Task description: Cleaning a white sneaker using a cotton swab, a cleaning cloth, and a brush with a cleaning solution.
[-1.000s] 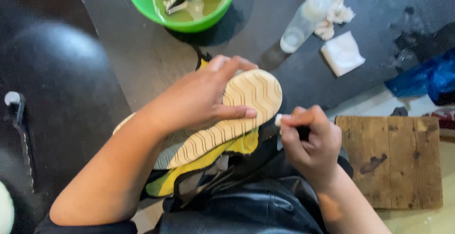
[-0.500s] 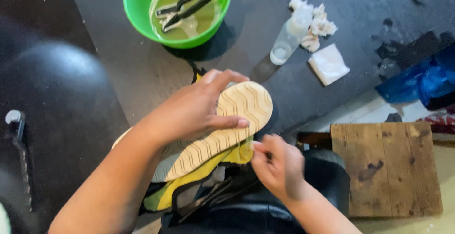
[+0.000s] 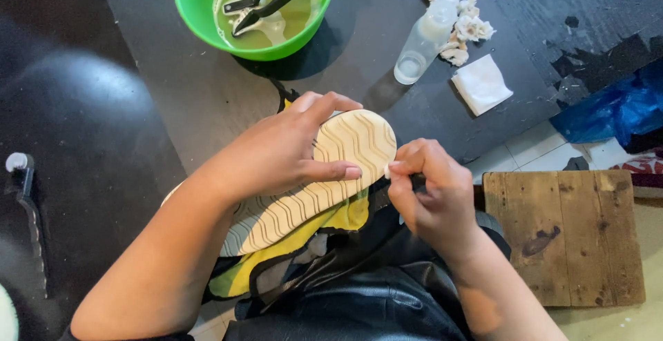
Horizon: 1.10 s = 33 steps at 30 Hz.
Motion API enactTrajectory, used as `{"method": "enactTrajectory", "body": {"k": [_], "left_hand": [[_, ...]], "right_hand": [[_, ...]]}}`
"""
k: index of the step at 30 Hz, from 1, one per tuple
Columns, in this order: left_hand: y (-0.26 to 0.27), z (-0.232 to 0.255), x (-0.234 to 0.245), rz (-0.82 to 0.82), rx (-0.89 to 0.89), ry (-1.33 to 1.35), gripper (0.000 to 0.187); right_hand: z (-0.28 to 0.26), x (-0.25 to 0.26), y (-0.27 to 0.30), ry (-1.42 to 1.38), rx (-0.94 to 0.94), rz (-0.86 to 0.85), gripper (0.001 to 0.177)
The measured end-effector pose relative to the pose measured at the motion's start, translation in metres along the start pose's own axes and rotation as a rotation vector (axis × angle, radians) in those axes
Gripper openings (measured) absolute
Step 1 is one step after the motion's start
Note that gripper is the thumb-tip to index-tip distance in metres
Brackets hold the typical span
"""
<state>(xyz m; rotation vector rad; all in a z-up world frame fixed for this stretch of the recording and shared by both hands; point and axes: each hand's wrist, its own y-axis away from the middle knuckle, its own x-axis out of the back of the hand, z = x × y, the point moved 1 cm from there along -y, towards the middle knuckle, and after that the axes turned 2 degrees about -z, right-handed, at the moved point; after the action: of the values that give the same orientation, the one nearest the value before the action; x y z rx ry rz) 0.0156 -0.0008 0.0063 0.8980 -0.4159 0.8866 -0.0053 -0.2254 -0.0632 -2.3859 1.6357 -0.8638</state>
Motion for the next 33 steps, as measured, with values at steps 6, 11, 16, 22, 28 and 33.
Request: {"method": "enactTrajectory", "body": {"k": [6,11,16,22,28,33], "left_hand": [[0.0,-0.003,-0.002,0.012,-0.01,-0.001,0.078],[0.001,0.0,-0.002,0.011,-0.007,0.016,0.077],[0.003,0.006,0.0,-0.002,0.041,-0.003,0.078],[0.0,-0.006,-0.008,0.012,-0.028,-0.001,0.086],[0.004,0.006,0.003,-0.038,0.078,0.012,0.077],[0.001,0.005,0.002,-0.024,0.061,-0.014,0.076]], "right_hand": [[0.007,-0.01,0.001,0.193,0.136,0.076,0.013],[0.012,-0.015,0.016,0.0,0.058,0.123,0.008],[0.011,-0.018,0.033,-0.105,-0.017,0.109,0.011],[-0.002,0.002,0.033,0.036,0.058,0.27,0.012],[0.001,0.01,-0.001,-0.111,-0.023,0.162,0.016],[0.01,0.005,-0.01,-0.037,-0.076,0.104,0.005]]}}
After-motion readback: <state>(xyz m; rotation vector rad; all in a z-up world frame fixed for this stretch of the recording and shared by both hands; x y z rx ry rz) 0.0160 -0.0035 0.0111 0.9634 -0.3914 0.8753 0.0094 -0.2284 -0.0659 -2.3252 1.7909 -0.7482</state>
